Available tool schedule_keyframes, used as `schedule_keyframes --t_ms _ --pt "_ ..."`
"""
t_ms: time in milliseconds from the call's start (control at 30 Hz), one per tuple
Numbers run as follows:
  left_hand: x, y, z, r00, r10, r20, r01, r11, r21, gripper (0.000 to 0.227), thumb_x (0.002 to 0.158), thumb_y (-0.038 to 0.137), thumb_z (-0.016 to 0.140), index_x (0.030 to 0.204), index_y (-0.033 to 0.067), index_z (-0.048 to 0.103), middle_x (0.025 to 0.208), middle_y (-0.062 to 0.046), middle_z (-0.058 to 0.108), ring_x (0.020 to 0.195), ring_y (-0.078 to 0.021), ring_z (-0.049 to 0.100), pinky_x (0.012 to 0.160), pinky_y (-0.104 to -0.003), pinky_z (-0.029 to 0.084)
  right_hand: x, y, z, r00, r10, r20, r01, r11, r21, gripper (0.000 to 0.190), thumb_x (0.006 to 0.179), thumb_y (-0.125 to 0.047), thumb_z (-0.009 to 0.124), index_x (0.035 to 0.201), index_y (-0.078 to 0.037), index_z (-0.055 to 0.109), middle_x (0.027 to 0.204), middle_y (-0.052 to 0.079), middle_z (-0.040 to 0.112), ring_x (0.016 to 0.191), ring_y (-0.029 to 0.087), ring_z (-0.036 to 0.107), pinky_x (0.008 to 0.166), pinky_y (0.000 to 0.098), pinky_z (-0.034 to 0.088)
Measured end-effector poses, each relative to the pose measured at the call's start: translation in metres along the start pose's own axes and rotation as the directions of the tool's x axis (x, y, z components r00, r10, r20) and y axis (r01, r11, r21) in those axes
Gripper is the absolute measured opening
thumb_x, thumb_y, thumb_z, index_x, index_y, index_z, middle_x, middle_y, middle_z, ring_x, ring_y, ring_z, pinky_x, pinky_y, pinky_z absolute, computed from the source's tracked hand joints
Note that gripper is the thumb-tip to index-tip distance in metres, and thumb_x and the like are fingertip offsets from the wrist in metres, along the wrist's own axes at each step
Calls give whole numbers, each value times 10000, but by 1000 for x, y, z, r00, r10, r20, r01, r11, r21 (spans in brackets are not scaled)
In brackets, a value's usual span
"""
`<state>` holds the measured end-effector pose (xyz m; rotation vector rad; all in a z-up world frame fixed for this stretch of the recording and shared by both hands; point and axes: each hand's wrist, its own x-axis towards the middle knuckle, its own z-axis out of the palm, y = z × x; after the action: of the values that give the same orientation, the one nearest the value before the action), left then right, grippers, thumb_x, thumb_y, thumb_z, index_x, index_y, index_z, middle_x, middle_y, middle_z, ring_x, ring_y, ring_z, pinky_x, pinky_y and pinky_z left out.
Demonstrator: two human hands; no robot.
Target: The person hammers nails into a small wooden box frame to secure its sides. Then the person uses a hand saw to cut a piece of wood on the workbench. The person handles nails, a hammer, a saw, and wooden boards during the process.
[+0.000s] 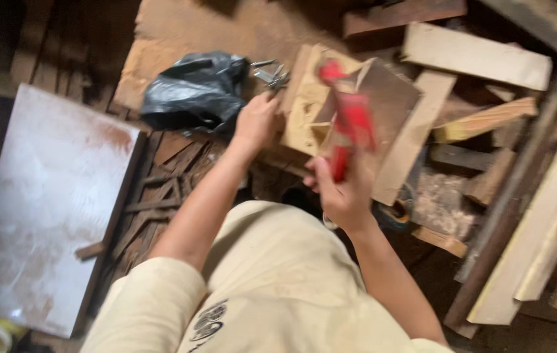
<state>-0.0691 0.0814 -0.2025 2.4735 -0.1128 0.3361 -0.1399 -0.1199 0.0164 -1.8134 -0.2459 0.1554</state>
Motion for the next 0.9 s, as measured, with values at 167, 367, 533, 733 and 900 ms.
schedule_keyframes --t_ms 167,367,533,733,900 --pt "-18 -9 24 997 -54 -52 53 998 -15 172 846 105 706 1007 60 663 1029 -141 639 949 -333 646 774 -436 565 29 54 57 990 72 122 -49 982 -182 110 1037 -51 612 1135 -35 565 838 77 710 665 147 727 601 286 582" --pt "-79 16 21 990 -142 20 144 973 -182 156 847 147 771 942 99 657 911 -116 650 840 -333 673 724 -454 563 17 120 58 988 -56 146 129 821 -556 255 935 -60 676 1165 -63 568 883 208 683 839 441 679 746 517 535" --pt "-110 37 40 997 -69 36 77 951 -300 354 688 218 837 953 48 675 877 -159 647 792 -377 657 660 -476 541 12 163 39 986 15 163 85 805 -587 323 862 -52 682 1163 -68 565 915 196 706 888 449 676 788 534 528" --pt "-113 29 76 998 32 58 -20 979 -202 283 778 104 733 1048 80 651 994 -140 645 925 -372 673 775 -456 561 -3 185 18 989 68 131 24 798 -602 330 853 -70 701 1164 -70 593 946 172 733 898 425 691 782 512 543" --pt "-119 31 19 982 -69 176 128 928 -349 168 960 72 627 1126 49 643 1047 -174 665 988 -418 665 775 -476 545 -9 154 29 990 -7 142 86 823 -562 296 888 -71 723 1168 -67 627 955 215 699 905 431 682 782 487 555"
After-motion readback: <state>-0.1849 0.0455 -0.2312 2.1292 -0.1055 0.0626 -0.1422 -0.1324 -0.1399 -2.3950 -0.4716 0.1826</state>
